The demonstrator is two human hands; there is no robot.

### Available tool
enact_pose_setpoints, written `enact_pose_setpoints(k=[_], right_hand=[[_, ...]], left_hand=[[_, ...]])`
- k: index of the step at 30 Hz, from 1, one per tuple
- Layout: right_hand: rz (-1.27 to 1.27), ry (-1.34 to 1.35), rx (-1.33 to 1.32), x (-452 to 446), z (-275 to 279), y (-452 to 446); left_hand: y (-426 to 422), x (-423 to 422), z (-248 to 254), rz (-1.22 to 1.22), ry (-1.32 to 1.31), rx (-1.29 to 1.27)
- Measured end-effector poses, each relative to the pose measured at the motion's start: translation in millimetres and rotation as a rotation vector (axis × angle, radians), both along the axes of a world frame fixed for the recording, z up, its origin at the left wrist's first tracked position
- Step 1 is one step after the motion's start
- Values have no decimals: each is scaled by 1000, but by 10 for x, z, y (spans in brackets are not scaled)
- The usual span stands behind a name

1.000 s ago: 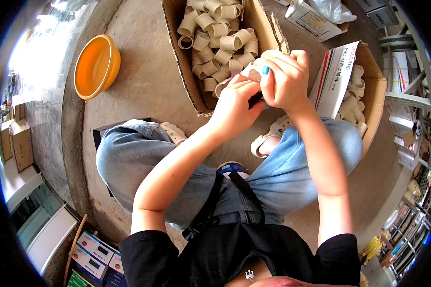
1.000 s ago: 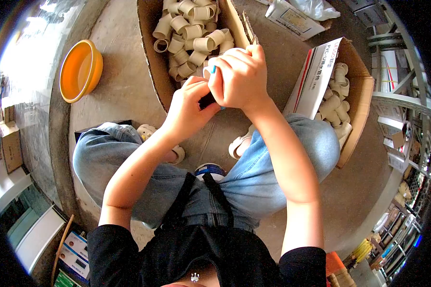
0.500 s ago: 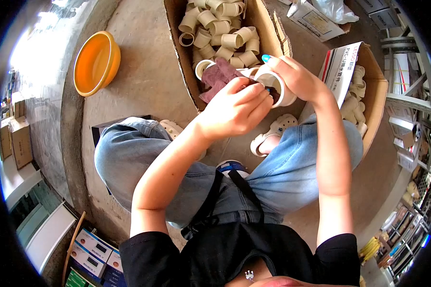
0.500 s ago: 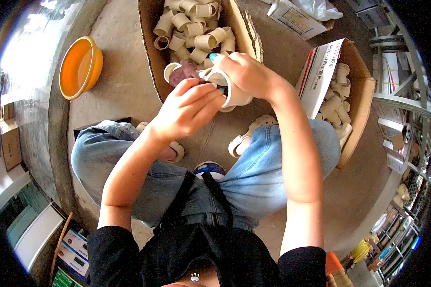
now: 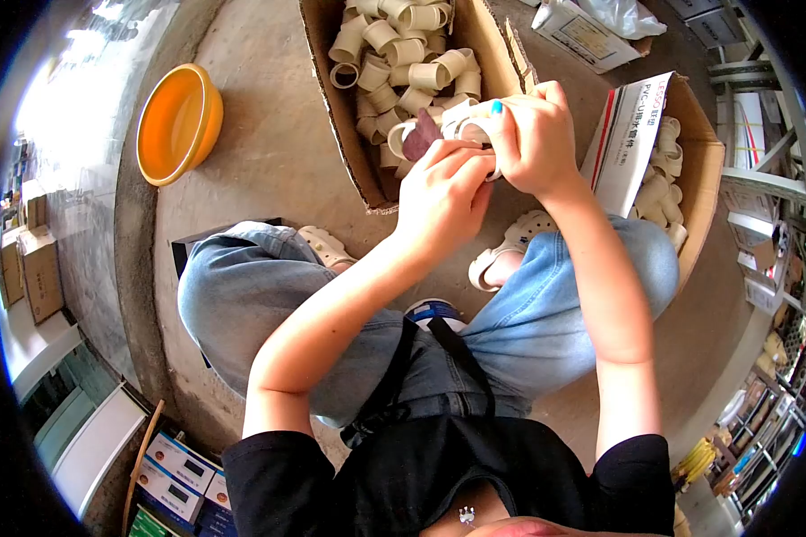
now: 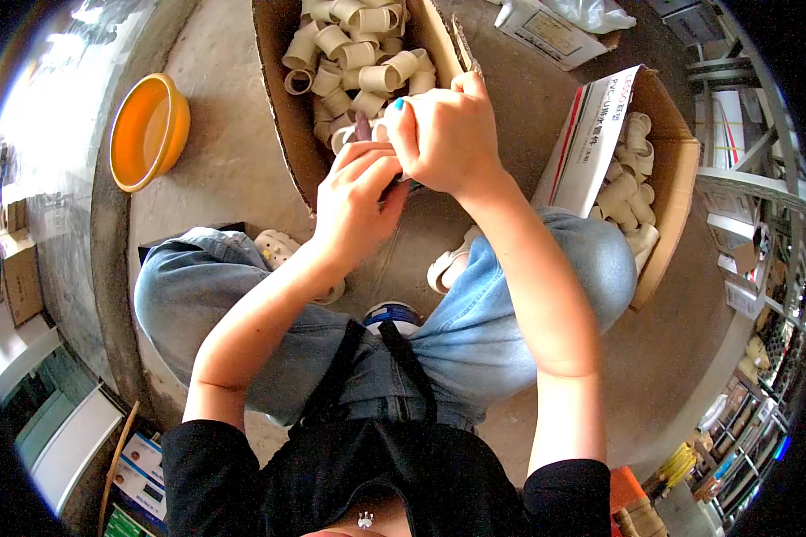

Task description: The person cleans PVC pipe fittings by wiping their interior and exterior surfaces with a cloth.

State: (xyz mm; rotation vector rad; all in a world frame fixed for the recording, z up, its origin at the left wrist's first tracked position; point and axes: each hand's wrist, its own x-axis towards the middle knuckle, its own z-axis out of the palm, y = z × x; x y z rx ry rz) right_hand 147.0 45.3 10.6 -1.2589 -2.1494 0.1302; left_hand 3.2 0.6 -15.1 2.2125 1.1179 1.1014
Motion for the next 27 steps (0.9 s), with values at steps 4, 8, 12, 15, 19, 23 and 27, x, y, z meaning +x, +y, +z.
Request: enact_pose_setpoints(k=[4,8,12,15,19,23,27], right_hand=[[43,2,199,-6,-69,-2],[53,-14,319,-41,6,-69],[18,-6,350,-70,6,-64],[19,142,192,-138,-2,-55],[-2,489,-411,-169,-63,-60],[80,598,-658,-69,-2,43],[366,-10,-211,192,-68,110]], left_hand=[[27,-83,232,-98,-179,-485],[47,-184,267,-258,-601,-1047],[33,-138,247,-212,-655,-1026],[43,-135,257,-94,-542,-963],[58,-149,188,37,-379,-836],[91,-181,236,14,-8,-306],[68,-186,141,-204,120,281]])
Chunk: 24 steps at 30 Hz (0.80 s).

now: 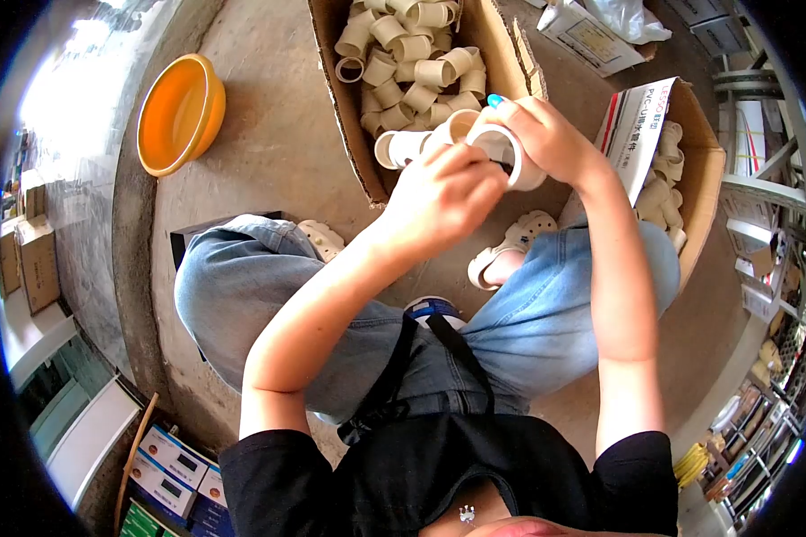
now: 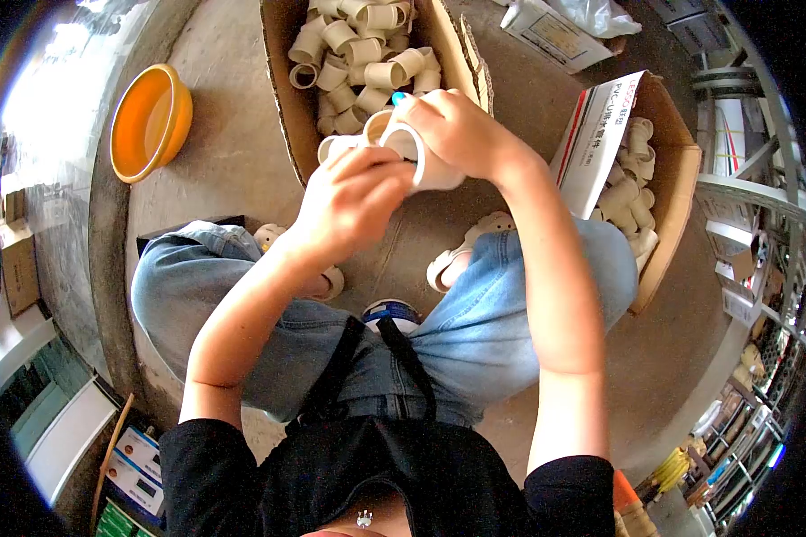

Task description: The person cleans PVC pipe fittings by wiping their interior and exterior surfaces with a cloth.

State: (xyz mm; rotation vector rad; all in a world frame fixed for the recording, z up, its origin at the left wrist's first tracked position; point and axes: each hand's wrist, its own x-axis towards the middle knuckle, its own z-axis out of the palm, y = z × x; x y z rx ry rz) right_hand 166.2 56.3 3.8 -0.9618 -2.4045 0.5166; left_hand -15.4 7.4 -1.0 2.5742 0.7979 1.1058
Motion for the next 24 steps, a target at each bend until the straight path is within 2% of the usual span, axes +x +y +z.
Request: enact_pose_setpoints(k=[1,4,6,8,9,12,14,18,19,22,24], right_hand=[[122,122,-430,31,45,50],[95,41,-465,63,-16,10],[12,31,-117,51,-75,-70],[9,-13,386,10,-120,-82],[-80,97,317,-64,-112,-103],[-164,179,3,-178,28,-128],[-197,136,27,-215,-38,-124],[-193,70,201,-236,-83,-133],[-172,68,237,-246,-75,-138],[-132,121,341,-224,-71,-113],[-115,179,399,-184,-61,-66]], left_hand=[[-29,6,10,-36,65,79],[-31,-4,-16,-57,172,224],[14,-22,-60,-25,177,287],[4,-30,-39,2,192,196],[0,-19,-48,18,176,157],[-31,43,-131,81,84,29],[-61,100,-212,128,9,-61],[-197,206,-125,253,-36,-498],[-193,225,-119,271,-93,-523],[-149,217,103,243,-277,-1163],[-103,170,175,128,-478,-1285]])
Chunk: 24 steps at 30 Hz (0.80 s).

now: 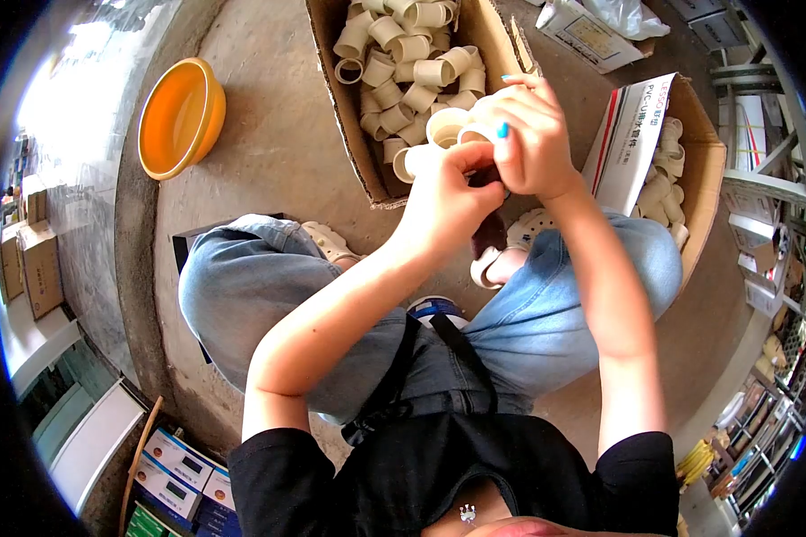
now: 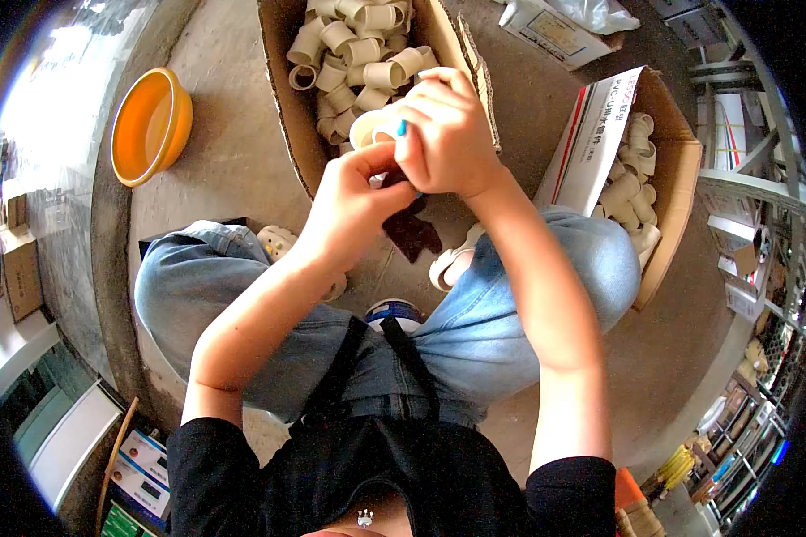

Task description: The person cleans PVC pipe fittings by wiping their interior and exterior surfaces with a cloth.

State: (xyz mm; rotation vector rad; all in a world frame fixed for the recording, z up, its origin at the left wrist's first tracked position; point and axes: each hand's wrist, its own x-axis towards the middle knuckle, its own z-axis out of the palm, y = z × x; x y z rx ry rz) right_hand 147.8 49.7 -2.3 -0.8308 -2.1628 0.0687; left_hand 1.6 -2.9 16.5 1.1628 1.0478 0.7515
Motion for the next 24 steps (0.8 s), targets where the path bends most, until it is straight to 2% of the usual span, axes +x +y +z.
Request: enact_pose_setpoints(k=[2,4,6,7,8,11,15,19,21,24], right_hand=[[-39,123,-35,29,55,30],[-112,340,-166,72,61,28],[-115,454,-280,76,145,10],[-89,476,-298,78,153,3],[-62,499,-316,74,156,1],[5,451,-230,46,223,-3],[87,385,-94,7,347,-13],[30,223,-70,43,390,-56],[41,175,-29,49,411,-57],[125,245,74,69,388,-19]], left_hand=[[44,-42,135,113,-275,-184],[109,-183,283,112,-347,-254],[151,-299,416,198,-215,-33],[183,-332,353,280,-119,180],[205,-385,364,337,-112,210],[255,-451,321,456,-133,290],[150,-412,353,356,-69,171],[84,-414,399,243,-14,37],[81,-401,381,237,-58,41],[96,-345,296,366,-91,149]])
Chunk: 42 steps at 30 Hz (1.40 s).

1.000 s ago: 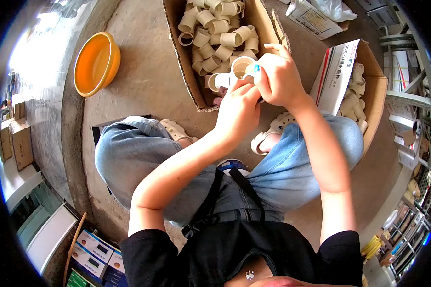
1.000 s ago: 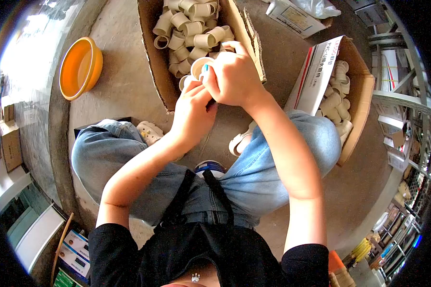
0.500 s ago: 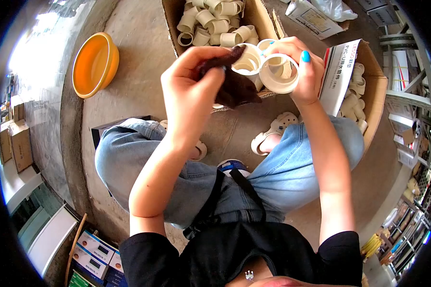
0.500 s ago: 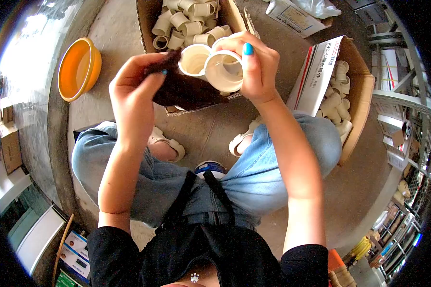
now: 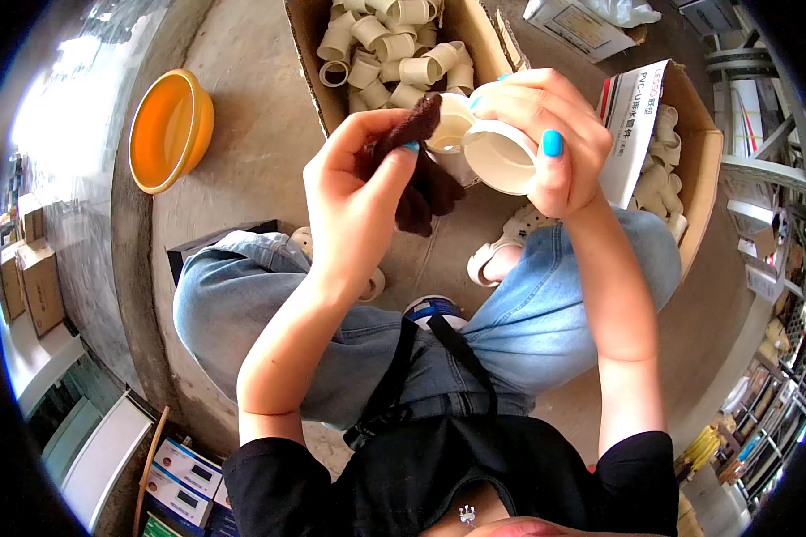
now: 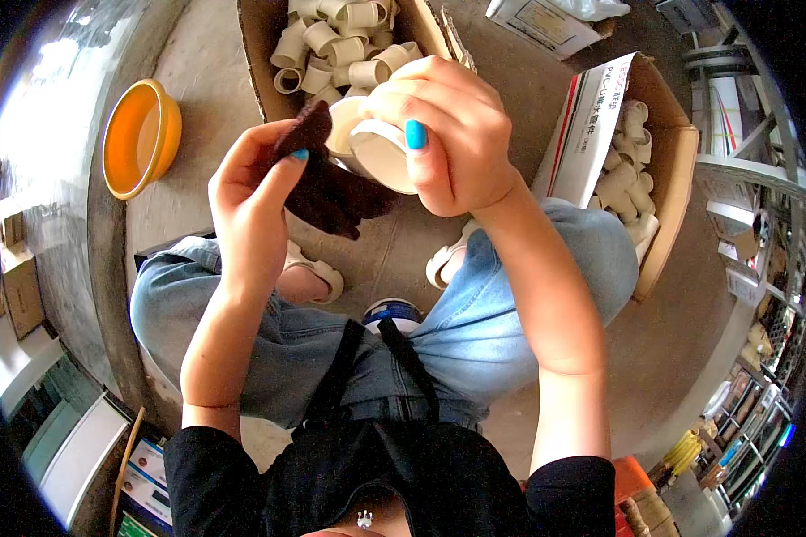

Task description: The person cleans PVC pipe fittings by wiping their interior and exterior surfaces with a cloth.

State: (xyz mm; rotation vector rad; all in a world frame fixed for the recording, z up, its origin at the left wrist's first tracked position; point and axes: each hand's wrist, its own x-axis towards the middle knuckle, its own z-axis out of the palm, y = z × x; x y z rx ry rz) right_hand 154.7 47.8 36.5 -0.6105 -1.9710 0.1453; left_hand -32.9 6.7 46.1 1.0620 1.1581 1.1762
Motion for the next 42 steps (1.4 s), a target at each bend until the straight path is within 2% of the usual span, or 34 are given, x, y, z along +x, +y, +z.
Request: enact_pose_setpoints(k=[1,4,6,8,12,14,17,18,20,21,22,25,26,28,29,32,34,35,38,40,42], right_hand=[[6,22,-20,6,-2,-4],[1,92,-88,11,-5,-12],[-32,143,-150,1,5,-24],[-82,165,-229,-41,10,-42],[-217,194,-458,-168,-36,-117],[-243,19,-391,-222,-100,-108],[-312,43,-587,-275,-189,-100],[-305,28,-665,-261,-193,-94],[-378,77,-322,-297,-253,5],[-410,99,-147,-315,-263,37],[-443,25,-148,-304,-237,-33],[-308,25,-588,-460,-176,-361],[-304,-13,-655,-507,-316,-415],[-370,-6,-651,-613,-454,-482],[-365,8,-575,-625,-515,-472],[-304,121,-604,-622,-583,-432],[-290,229,-827,-630,-510,-406],[-280,284,-938,-627,-458,-396],[-191,192,-988,-583,-317,-369],[-213,191,-1133,-516,-180,-352],[-79,277,-1167,-433,-195,-312]], left_hand=[[-24,-3,26,37,19,-11],[-48,21,-63,64,278,517],[-42,31,-31,-47,502,882],[-83,100,-39,-221,633,1027],[-128,318,-208,-168,657,817],[-122,313,-321,-231,684,718],[-120,319,-424,-159,566,566],[-112,291,-414,-175,623,384],[-3,330,-420,-79,43,30],[56,306,-430,0,-114,-155],[111,284,-406,64,-338,-301],[221,176,-515,73,-752,-334],[234,141,-592,31,-807,-320],[240,153,-512,14,-839,-299],[239,149,-495,0,-865,-281],[256,131,-466,-28,-922,-260],[308,91,-457,-30,-925,-292],[347,86,-449,-16,-714,-225],[401,-33,-385,-35,-420,-219],[399,-55,-355,-11,-378,-200],[385,-37,-358,-18,-345,-172]])
